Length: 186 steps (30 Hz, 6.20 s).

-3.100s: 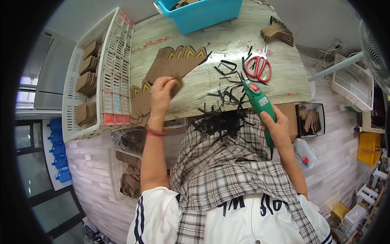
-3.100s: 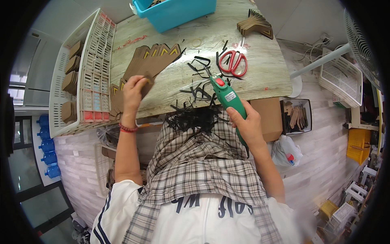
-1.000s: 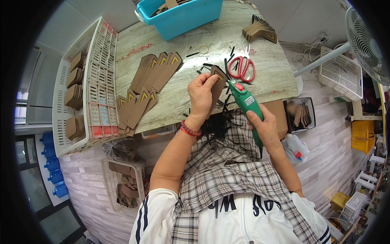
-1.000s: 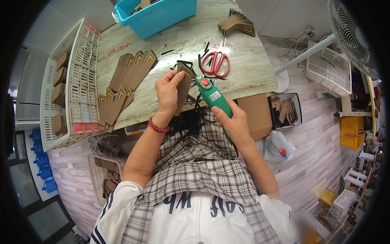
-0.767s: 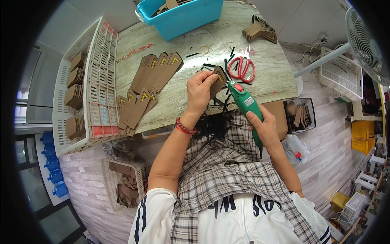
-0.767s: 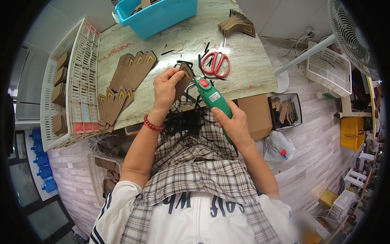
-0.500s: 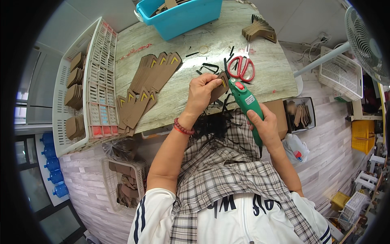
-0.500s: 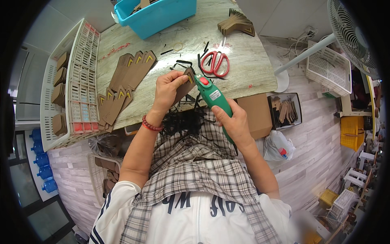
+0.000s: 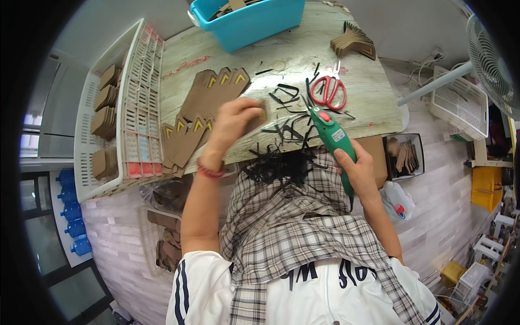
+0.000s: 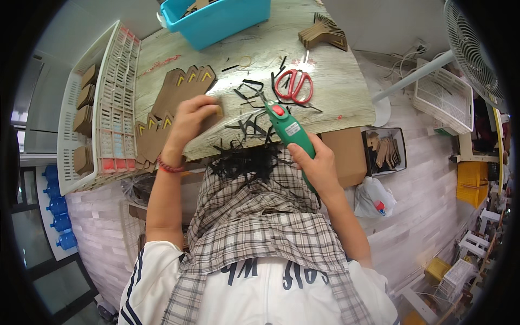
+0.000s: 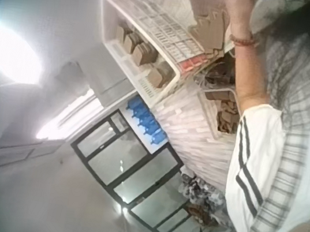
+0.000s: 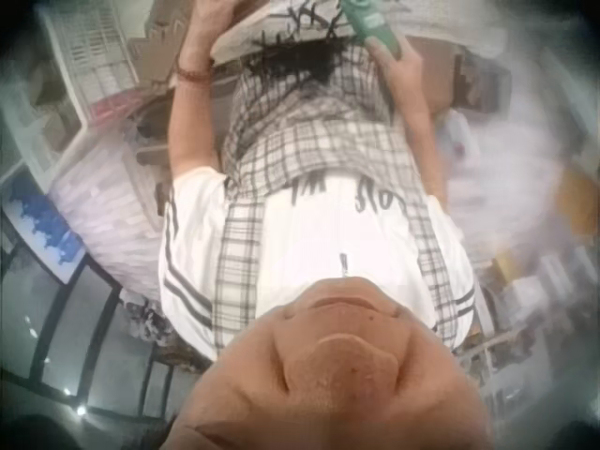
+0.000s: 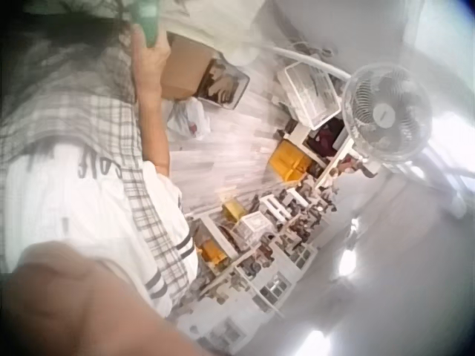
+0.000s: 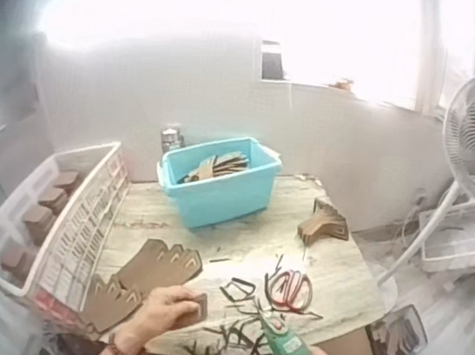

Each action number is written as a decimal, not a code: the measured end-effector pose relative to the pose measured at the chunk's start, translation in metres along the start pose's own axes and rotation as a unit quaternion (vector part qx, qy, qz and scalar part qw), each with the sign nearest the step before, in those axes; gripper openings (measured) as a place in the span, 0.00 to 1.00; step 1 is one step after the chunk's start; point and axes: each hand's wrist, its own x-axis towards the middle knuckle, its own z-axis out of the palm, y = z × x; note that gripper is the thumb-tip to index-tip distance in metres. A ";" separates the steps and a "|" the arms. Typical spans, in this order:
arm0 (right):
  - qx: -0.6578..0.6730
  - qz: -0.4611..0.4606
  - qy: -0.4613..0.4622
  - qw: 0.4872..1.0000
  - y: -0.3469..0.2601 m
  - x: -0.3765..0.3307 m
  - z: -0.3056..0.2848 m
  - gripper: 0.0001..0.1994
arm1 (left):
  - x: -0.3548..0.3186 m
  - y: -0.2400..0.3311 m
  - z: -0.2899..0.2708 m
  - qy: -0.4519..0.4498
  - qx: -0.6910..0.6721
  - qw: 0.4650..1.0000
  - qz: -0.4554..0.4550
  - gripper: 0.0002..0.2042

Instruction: The person uses a green rotary cutter to trim the edges of small cardboard pieces on a workbench. They repeatedly pick up pieces, cut along the edges, and place the finished pieces into a blue bin. Scissors and a basket of raw cardboard are also visible on the table.

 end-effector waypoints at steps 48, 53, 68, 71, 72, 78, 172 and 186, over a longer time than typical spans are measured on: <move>-0.044 0.000 0.038 0.998 0.007 0.004 0.002 0.21 | 0.020 0.015 0.137 0.228 -0.471 0.850 -0.069 0.02; -0.036 -0.010 0.045 0.998 0.006 0.005 0.002 0.21 | 0.012 0.009 0.137 0.196 -0.425 0.880 -0.081 0.02; -0.028 0.001 0.026 0.999 -0.003 0.001 -0.003 0.20 | 0.010 0.012 0.113 0.160 -0.320 0.933 -0.036 0.06; -0.034 -0.002 0.019 0.999 -0.002 0.001 -0.005 0.19 | 0.012 0.015 0.103 0.132 -0.260 0.956 -0.021 0.07; -0.036 -0.003 0.016 0.999 -0.001 0.001 -0.005 0.19 | 0.013 0.018 0.100 0.126 -0.251 0.960 -0.015 0.07; -0.026 -0.005 0.015 1.000 -0.003 0.000 -0.004 0.19 | 0.016 0.007 0.095 0.087 -0.208 0.974 0.002 0.07; -0.050 -0.007 0.032 0.998 0.001 -0.002 -0.001 0.20 | 0.003 0.006 0.123 0.147 -0.417 0.896 -0.049 0.04; -0.036 -0.015 0.013 0.999 0.003 -0.004 -0.001 0.22 | 0.010 0.013 0.089 0.105 -0.204 0.973 -0.006 0.08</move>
